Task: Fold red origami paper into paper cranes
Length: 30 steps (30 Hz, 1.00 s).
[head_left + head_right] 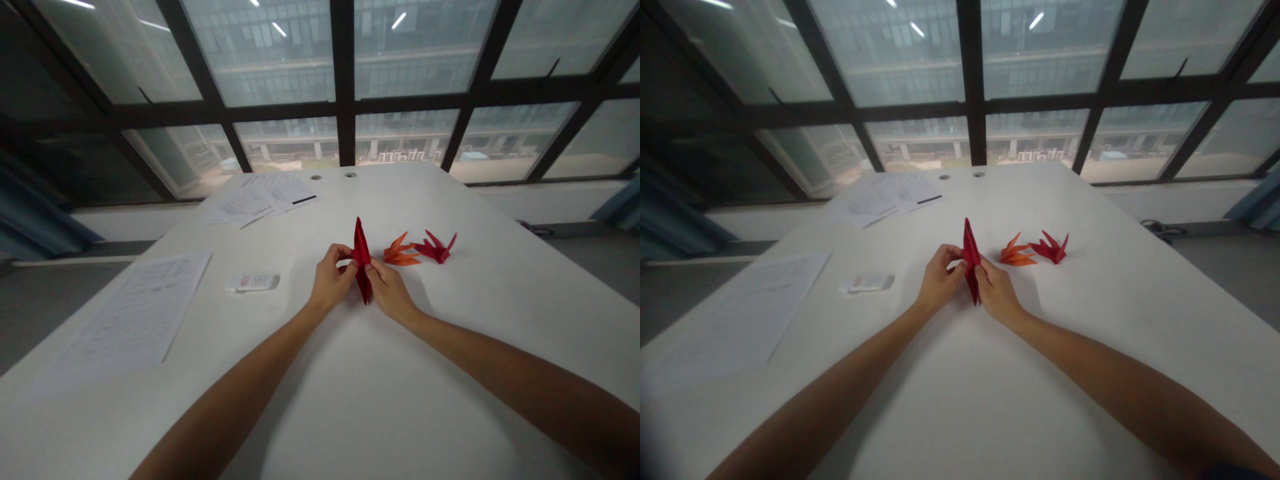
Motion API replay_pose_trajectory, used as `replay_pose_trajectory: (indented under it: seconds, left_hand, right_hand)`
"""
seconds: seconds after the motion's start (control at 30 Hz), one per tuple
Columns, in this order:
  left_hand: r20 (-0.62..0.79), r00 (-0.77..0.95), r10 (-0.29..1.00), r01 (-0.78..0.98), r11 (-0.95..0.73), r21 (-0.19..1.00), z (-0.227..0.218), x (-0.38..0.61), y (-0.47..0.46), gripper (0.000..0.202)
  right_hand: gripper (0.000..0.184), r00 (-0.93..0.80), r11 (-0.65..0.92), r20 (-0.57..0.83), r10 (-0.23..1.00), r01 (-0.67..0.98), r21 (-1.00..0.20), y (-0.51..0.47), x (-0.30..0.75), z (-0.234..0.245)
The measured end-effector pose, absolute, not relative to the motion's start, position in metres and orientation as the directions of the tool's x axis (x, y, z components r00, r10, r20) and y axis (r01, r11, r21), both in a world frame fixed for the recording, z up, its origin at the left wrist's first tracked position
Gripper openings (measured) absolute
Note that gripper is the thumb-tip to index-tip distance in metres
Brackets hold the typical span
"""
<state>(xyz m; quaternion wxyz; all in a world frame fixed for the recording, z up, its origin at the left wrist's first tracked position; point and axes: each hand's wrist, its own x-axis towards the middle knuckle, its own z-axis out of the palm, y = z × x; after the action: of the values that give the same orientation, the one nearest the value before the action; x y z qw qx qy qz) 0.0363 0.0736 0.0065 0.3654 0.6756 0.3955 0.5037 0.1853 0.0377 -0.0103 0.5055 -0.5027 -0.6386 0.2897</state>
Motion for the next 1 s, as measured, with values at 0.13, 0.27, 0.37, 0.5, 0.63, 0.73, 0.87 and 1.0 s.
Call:
replay_pose_trajectory:
  seconds: [0.13,0.27,0.37,0.5,0.63,0.73,0.87,1.0]
  left_hand:
    - [0.394,0.187,0.900,0.233,-0.430,0.872,0.007,0.039,0.071,0.013]
    - [0.387,0.201,0.900,0.273,-0.431,0.860,0.005,0.041,0.073,0.017]
    - [0.381,0.196,0.903,0.275,-0.424,0.863,0.004,0.039,0.076,0.019]
    - [0.383,0.148,0.912,0.259,-0.409,0.875,0.007,0.037,0.078,0.025]
    - [0.378,0.099,0.920,0.223,-0.391,0.893,0.012,0.040,0.077,0.023]
    - [0.357,0.109,0.928,0.174,-0.371,0.912,0.013,0.046,0.075,0.028]
    - [0.327,0.136,0.935,0.122,-0.344,0.931,0.008,0.052,0.075,0.036]
    - [0.330,0.112,0.937,0.150,-0.344,0.927,0.005,0.050,0.077,0.026]
  right_hand:
    - [0.034,0.029,0.335,0.372,0.928,0.373,-0.865,0.039,0.185,-0.009]
    - [0.030,0.009,0.359,0.395,0.919,0.403,-0.842,0.041,0.187,-0.009]
    - [0.034,0.040,0.352,0.407,0.913,0.429,-0.832,0.046,0.190,-0.009]
    - [0.038,0.129,0.330,0.429,0.894,0.459,-0.825,0.053,0.196,-0.008]
    - [0.039,0.157,0.326,0.448,0.880,0.485,-0.812,0.056,0.199,-0.005]
    - [0.033,0.135,0.333,0.449,0.883,0.495,-0.802,0.055,0.198,-0.002]
    - [0.022,0.121,0.330,0.448,0.886,0.513,-0.792,0.052,0.196,-0.001]
    - [0.025,0.119,0.312,0.444,0.888,0.553,-0.772,0.052,0.196,-0.001]
